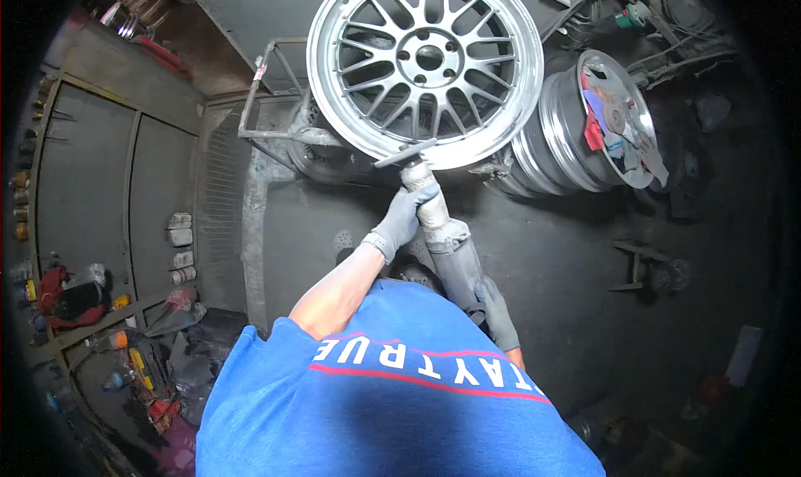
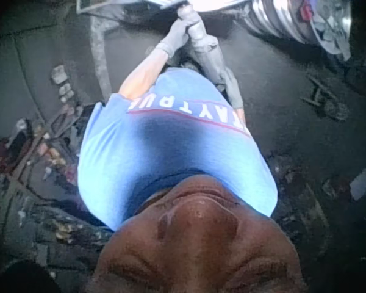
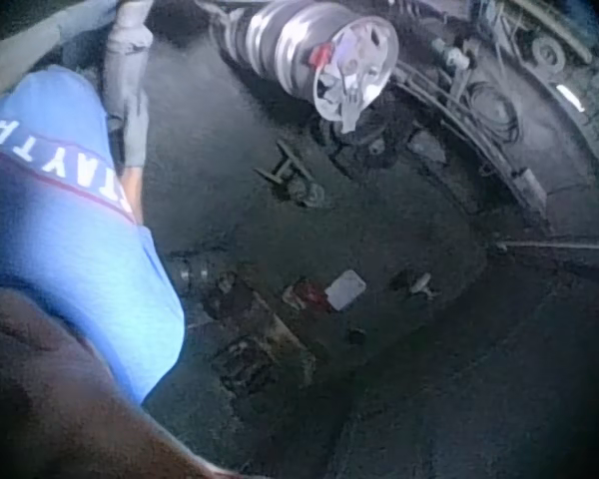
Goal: The person uses an angle grinder to smooth the outer rim of a silver alloy wheel mounted on a stand. They repeatedly move the grinder along the rim edge and occasionally rotate the wheel by hand to access new sections.
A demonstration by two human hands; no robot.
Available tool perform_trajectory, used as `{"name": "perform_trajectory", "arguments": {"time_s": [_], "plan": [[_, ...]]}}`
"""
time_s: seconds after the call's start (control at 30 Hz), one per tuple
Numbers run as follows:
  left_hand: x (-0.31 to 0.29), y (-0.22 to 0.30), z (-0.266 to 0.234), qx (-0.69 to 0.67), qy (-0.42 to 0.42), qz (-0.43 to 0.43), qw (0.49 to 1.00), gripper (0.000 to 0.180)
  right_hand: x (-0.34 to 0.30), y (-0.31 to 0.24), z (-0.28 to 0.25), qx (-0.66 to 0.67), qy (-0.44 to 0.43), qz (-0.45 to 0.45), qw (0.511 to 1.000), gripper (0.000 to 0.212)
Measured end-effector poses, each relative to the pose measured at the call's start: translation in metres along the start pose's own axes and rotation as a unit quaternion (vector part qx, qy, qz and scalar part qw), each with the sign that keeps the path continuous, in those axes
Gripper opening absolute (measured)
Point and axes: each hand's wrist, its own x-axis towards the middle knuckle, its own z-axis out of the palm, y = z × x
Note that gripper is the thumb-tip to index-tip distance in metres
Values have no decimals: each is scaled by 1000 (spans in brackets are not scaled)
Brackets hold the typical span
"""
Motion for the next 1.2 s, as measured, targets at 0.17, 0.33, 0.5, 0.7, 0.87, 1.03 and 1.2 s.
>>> {"name": "perform_trajectory", "arguments": {"time_s": [0.17, 0.33, 0.5, 0.7, 0.87, 1.03, 1.2], "plan": [[22, -56, 34, -35, -75, -51, 995, 22, -12, -1, -60, -52, 35, -40, 997, 66], [27, -70, 46, -54, -104, -76, 990, 22, -19, -16, -71, -61, 49, -51, 996, 68], [15, -57, 13, -54, -126, -81, 987, 24, -3, 18, -67, -40, 33, -40, 998, 67], [1, -4, -29, -31, -76, -45, 996, 29, 3, -5, 5, 30, -14, 36, 999, 68], [-4, 46, -50, -11, -24, 1, 1000, 31, 22, -22, 51, -35, -49, -17, 998, 68], [1, 69, -46, 30, 21, 68, 997, 24, 48, -4, 56, -21, -73, -40, 996, 67], [-1, 45, -12, 47, 50, 61, 996, 32, 33, -11, 21, 2, -63, 0, 998, 67]]}}
